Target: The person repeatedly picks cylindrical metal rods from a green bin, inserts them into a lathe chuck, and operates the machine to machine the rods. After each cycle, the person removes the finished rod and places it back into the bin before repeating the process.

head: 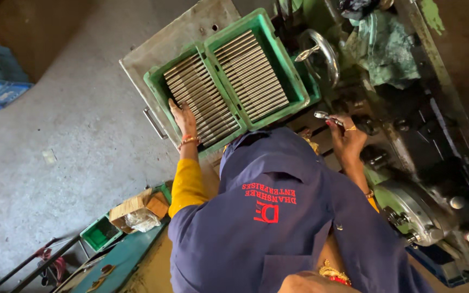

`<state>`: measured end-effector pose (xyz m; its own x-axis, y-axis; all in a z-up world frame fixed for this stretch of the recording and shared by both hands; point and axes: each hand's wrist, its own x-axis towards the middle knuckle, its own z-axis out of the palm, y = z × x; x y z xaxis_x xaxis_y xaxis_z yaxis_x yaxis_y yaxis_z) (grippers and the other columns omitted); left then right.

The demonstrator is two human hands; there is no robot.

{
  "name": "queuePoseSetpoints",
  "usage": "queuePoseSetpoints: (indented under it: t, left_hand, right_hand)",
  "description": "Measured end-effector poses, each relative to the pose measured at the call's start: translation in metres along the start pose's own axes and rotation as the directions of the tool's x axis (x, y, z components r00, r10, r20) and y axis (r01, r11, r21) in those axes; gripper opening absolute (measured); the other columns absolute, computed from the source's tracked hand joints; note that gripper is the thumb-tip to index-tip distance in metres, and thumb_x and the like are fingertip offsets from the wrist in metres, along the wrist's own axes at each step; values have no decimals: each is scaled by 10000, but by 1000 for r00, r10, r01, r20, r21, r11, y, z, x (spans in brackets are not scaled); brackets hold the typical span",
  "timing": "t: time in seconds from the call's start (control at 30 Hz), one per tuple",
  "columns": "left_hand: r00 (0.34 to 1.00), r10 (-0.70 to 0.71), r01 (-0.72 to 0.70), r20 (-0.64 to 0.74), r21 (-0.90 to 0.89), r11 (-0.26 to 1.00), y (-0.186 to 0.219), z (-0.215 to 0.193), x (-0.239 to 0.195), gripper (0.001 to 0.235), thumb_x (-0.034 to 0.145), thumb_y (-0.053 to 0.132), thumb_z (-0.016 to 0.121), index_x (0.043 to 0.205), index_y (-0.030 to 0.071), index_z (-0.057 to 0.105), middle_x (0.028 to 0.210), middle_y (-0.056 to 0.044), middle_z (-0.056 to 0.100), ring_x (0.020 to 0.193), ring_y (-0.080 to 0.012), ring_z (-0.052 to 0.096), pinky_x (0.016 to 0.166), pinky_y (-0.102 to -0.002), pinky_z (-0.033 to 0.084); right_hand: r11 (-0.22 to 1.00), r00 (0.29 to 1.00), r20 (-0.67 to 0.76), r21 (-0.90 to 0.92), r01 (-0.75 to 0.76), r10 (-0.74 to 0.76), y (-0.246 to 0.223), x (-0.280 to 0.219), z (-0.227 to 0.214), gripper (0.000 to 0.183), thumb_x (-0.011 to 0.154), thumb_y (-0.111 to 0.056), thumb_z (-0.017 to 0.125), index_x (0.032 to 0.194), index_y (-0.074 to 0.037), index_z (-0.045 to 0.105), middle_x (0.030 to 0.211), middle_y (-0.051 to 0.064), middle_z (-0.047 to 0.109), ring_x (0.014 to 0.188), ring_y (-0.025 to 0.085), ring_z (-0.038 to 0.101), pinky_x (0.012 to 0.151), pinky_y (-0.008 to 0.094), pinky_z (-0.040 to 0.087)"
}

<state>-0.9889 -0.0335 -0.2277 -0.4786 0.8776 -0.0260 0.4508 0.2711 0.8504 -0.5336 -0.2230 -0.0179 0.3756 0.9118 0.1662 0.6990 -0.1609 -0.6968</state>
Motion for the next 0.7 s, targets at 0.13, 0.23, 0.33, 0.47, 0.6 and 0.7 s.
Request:
queuePoseSetpoints:
  t: [0.13,0.23,0.33,0.47,0.6,0.7]
  left_hand:
    - [996,-40,36,-83,-51,998,6,14,33,609,1045,197,592,1532,-27,304,1540,-292,402,1407,-423,407,1174,-451,329]
    - [985,-18,14,-170,-29,999,19,31,54,605,1049,214,606,1502,-35,292,1474,-294,452,1335,-426,466,1123,-469,378]
    - [954,47,-45,-295,15,999,32,48,58,605,1053,231,620,1472,-44,281,1408,-296,501,1263,-430,525,1072,-486,427]
    - [893,118,-155,-434,-50,987,59,38,61,612,1059,253,639,1433,-55,266,1320,-299,568,1167,-434,603,1004,-509,493]
    - [975,200,-218,-98,-234,948,143,32,79,311,1101,242,467,1325,34,408,1049,-187,619,879,-298,608,767,-417,539]
    - [955,262,-191,137,-394,899,223,53,55,245,1145,261,377,1275,83,483,860,-125,612,687,-219,558,610,-343,532]
  right_hand:
    - [995,996,-14,40,91,-90,-3,2,1,180,991,-98,792,1145,-59,707,1014,108,773,839,165,735,722,276,543]
    - [998,998,-35,36,57,-55,-5,-3,-3,169,1003,-87,778,1153,-58,705,1017,101,774,870,164,746,743,271,549]
    - [998,997,-62,48,-34,37,-6,-18,-9,149,1009,-52,744,1152,-49,706,1047,108,780,890,162,744,753,267,540]
    - [989,993,-119,144,26,-9,1,-23,-11,188,979,25,664,1162,-10,691,1119,136,760,1014,168,738,866,270,551]
    - [927,956,-206,353,-125,208,3,-41,-17,138,985,36,670,1110,-1,716,1069,86,758,985,132,691,883,266,542]
    - [834,912,-255,533,-144,321,9,-38,-20,111,981,13,678,1087,-5,706,1038,53,743,971,102,681,865,259,544]
